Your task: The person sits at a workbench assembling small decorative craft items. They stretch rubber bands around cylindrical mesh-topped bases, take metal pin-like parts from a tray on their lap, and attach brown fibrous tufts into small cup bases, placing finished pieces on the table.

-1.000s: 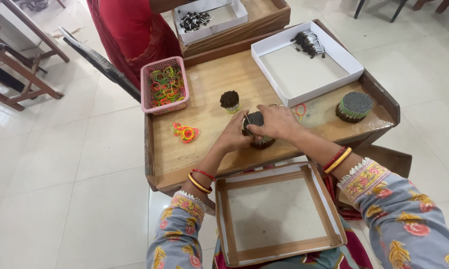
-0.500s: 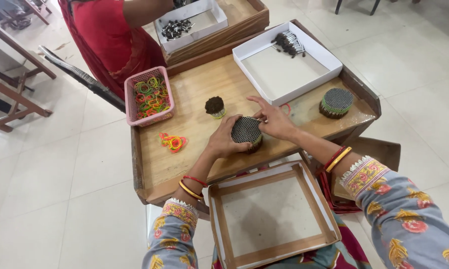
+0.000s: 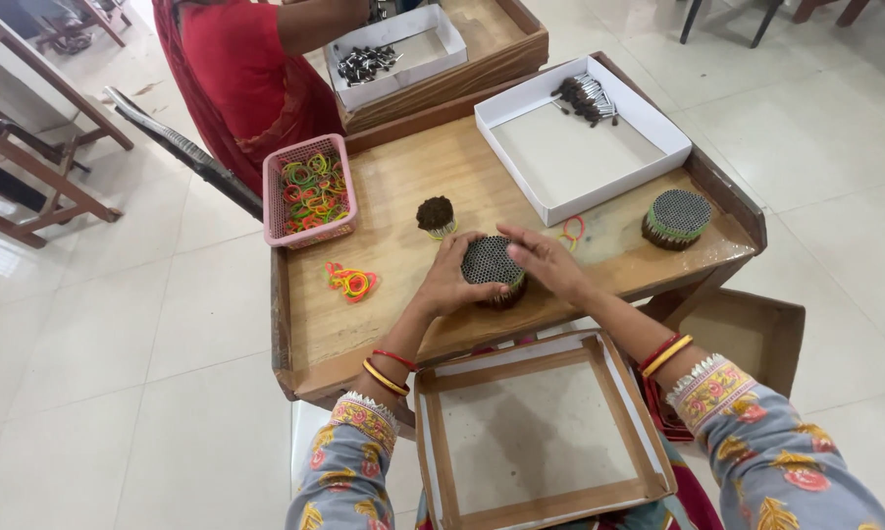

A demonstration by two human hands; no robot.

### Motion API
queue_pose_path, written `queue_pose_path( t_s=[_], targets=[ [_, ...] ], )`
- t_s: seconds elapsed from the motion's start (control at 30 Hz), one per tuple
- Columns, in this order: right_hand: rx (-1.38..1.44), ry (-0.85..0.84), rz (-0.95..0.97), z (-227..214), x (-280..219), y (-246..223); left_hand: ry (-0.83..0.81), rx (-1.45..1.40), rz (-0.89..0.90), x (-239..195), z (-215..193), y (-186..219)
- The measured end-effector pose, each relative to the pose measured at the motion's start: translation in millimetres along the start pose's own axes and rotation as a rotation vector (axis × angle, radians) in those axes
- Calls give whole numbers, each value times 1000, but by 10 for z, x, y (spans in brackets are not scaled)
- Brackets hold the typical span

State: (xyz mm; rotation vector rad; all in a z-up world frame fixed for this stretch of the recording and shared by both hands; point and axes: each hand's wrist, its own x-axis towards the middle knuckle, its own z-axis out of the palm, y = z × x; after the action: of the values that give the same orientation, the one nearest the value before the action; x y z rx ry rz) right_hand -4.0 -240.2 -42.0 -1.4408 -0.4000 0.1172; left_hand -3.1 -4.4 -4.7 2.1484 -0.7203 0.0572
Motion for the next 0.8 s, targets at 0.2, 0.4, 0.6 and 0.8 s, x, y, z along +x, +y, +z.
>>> queue_pose_path(
  t_s=[0.2, 0.4, 0.6, 0.8],
  targets=[
    [-707, 48, -274, 263, -292, -337, 200, -1022, -291, -62, 260, -225],
    [-421, 90, -535, 536, -385, -275, 282, -1072, -313, -8, -44, 395],
    [-92, 491, -235, 111, -317, 216, 130, 713, -224, 5, -127, 812],
    [135, 495, -347, 79, -409, 194, 112, 676, 271, 17, -148, 364]
  ],
)
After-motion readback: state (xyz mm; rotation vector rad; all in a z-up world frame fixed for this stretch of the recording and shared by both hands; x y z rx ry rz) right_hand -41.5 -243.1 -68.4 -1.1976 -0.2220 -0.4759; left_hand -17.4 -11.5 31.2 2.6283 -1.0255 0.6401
